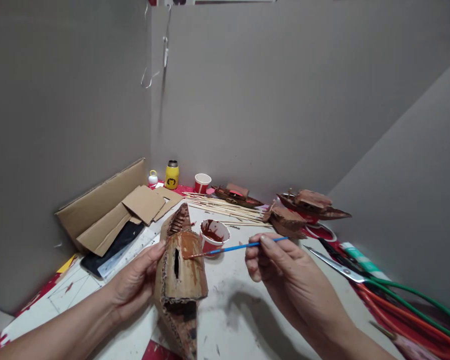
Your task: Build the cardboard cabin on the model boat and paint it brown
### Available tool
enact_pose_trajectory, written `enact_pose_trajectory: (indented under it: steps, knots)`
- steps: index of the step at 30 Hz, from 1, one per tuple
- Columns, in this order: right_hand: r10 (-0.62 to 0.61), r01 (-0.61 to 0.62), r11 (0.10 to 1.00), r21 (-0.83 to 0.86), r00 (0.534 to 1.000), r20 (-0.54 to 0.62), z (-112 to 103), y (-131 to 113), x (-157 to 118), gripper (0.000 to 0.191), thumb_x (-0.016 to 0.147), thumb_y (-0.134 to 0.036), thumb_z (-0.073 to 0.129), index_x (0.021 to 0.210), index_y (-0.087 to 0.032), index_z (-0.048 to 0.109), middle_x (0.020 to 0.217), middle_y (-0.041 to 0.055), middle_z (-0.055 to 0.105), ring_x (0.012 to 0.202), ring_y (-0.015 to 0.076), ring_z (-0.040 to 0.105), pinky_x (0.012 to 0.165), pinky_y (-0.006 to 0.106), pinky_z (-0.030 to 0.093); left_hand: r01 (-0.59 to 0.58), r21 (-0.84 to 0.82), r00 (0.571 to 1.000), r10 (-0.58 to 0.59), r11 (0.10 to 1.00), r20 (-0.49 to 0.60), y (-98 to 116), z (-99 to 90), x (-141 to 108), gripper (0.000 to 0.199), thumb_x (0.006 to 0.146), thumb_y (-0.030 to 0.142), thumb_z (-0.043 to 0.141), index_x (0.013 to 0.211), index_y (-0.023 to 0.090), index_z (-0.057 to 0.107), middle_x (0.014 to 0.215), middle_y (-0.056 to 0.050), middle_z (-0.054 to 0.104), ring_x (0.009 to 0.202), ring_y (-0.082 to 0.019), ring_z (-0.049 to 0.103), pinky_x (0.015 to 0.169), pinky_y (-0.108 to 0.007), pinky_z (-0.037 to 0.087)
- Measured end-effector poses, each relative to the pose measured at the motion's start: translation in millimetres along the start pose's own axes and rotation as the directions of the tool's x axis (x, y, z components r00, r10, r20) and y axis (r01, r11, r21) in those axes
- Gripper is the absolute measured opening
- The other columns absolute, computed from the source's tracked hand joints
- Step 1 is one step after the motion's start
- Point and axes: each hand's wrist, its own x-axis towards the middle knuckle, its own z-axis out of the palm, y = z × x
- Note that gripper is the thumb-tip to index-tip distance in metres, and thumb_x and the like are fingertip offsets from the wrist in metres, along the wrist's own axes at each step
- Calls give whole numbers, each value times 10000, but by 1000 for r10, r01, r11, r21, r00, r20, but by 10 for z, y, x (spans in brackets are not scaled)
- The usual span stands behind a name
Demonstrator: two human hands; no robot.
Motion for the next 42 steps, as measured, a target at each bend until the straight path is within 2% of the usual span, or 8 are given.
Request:
enact_pose_trajectory:
  steps: [5, 10, 15, 20, 24, 32, 37, 42]
  knots:
    - [83, -82, 996, -28, 996, 21, -39, 36, -74, 294, 673, -439, 919, 757, -192, 784, 637, 31, 711, 506, 94, 613, 467, 170, 510, 11, -19, 1000, -11, 1000, -8, 5, 17, -13, 427, 803, 367, 816, 1141, 119, 736, 1166, -158, 771, 1054, -276, 720, 1073, -469, 471]
    - [161, -160, 986, -39, 987, 26, -80, 63, -152, 318, 670, -458, 915, 747, -184, 773, 629, 26, 696, 478, 88, 578, 454, 185, 502, -1, -55, 1000, 0, 998, -8, -3, 20, -19, 356, 838, 338, 790, 1116, 120, 746, 1130, -152, 783, 1007, -265, 736, 1037, -458, 499]
    - [108, -108, 994, -8, 994, -10, -48, -8, -117, 321, 633, -440, 939, 743, -192, 767, 630, 22, 690, 501, 95, 603, 447, 171, 491, 2, -43, 1000, -3, 999, -22, 5, 18, -23, 325, 837, 327, 787, 1097, 133, 756, 1116, -140, 791, 1007, -259, 738, 984, -431, 539]
    - [16, -14, 1000, 28, 998, -55, 44, -58, -13, 330, 587, -427, 963, 743, -203, 779, 646, 20, 708, 540, 103, 638, 460, 160, 509, 11, -15, 1000, -11, 1000, -13, 11, 26, -23, 349, 832, 349, 791, 1111, 144, 754, 1155, -128, 782, 1046, -255, 725, 1034, -435, 510]
    - [40, -39, 999, 38, 999, -33, 70, -13, 10, 317, 602, -412, 959, 743, -189, 783, 648, 31, 722, 544, 115, 652, 461, 170, 525, -3, -7, 1000, 3, 1000, -4, 11, 34, -30, 325, 828, 352, 794, 1071, 138, 764, 1122, -121, 788, 1012, -252, 729, 1065, -440, 480]
    - [132, -132, 991, 24, 991, -26, -12, 71, -133, 306, 628, -423, 945, 734, -189, 778, 628, 37, 716, 523, 119, 644, 447, 175, 512, -1, -26, 1000, 1, 1000, 27, 1, 2, -29, 367, 859, 358, 760, 1145, 128, 738, 1135, -149, 782, 1029, -285, 736, 1047, -470, 487]
    - [172, -173, 985, -11, 984, -35, -62, 94, -229, 330, 633, -454, 935, 722, -185, 766, 618, 35, 698, 494, 108, 603, 457, 194, 506, 6, -3, 1000, -6, 1000, -13, -10, -33, 4, 435, 820, 396, 794, 1166, 140, 732, 1170, -147, 774, 1031, -286, 735, 1017, -468, 516]
    - [184, -184, 983, -9, 983, -26, -99, 99, -263, 328, 643, -454, 930, 732, -182, 770, 609, 33, 693, 467, 92, 580, 444, 185, 501, 10, -32, 998, -11, 999, -54, -14, -30, 0, 365, 838, 355, 781, 1131, 140, 743, 1138, -123, 789, 1008, -250, 746, 1005, -418, 535]
